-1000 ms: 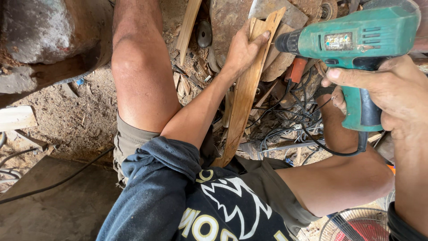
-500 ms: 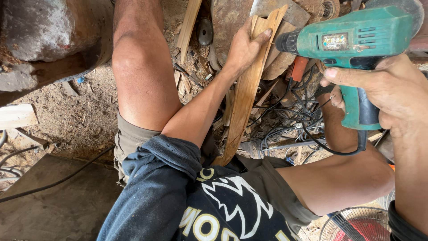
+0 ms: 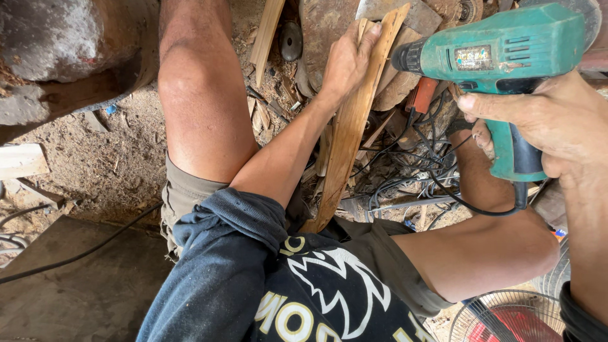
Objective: The person drills holes into a wooden piece using a corded drill, then smooths the edges with an angle grinder. They open a can of white finish and apply it to the wood with a brush, followed by a red finish applied with the same brush.
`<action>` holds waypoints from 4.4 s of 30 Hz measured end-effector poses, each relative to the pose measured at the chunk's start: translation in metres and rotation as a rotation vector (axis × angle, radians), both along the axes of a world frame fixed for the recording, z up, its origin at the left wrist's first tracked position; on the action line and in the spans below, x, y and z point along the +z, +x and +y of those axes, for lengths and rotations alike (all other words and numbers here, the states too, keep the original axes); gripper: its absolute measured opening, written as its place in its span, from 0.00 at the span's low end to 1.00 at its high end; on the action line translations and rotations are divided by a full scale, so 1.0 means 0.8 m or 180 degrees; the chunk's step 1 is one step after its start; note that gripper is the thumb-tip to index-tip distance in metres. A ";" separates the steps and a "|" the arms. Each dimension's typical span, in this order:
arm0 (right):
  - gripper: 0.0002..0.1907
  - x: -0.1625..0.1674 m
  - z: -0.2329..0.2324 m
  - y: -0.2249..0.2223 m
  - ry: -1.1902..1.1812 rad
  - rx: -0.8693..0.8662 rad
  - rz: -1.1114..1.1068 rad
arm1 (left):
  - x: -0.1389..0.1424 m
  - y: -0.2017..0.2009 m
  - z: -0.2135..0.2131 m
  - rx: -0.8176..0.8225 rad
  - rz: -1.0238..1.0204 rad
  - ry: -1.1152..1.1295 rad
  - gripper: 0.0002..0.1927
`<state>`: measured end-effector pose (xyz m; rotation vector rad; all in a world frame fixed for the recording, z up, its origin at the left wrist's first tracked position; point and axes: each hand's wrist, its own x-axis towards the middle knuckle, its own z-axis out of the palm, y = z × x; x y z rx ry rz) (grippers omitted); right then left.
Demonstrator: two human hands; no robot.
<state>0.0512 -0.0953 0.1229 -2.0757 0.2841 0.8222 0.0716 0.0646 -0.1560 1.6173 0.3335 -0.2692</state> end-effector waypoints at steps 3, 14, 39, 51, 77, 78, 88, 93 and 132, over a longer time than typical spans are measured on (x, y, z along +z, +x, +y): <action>0.13 -0.003 0.000 0.003 0.0015 0.0067 -0.0016 | -0.002 0.001 0.001 0.0111 -0.0291 -0.0017 0.46; 0.10 -0.007 0.007 0.003 0.0161 0.0095 -0.0001 | -0.025 0.000 -0.006 -0.0032 0.0050 0.0107 0.42; 0.12 -0.015 0.010 0.009 -0.0041 0.0105 0.0118 | -0.003 -0.001 -0.002 0.0110 -0.0203 -0.0063 0.36; 0.17 -0.009 0.029 0.003 0.0162 -0.0118 0.0110 | 0.004 0.001 0.001 -0.0034 -0.0046 -0.0087 0.45; 0.16 0.017 -0.084 -0.037 0.0101 -0.0410 -0.0191 | -0.010 0.003 0.000 0.0419 -0.0304 0.0271 0.44; 0.14 0.017 -0.069 -0.037 0.0206 -0.0522 -0.0085 | -0.001 -0.003 -0.001 0.0381 0.0045 0.0153 0.43; 0.16 0.025 -0.005 -0.017 0.0426 -0.0464 -0.0079 | 0.023 0.015 -0.005 0.0554 -0.0397 0.0223 0.42; 0.15 0.021 -0.001 -0.005 0.0375 -0.0312 0.0032 | 0.015 0.008 -0.007 0.0394 -0.0068 0.0074 0.32; 0.13 0.016 0.007 0.013 0.0112 -0.0395 0.0041 | 0.015 0.009 -0.008 0.0410 -0.0313 0.0162 0.28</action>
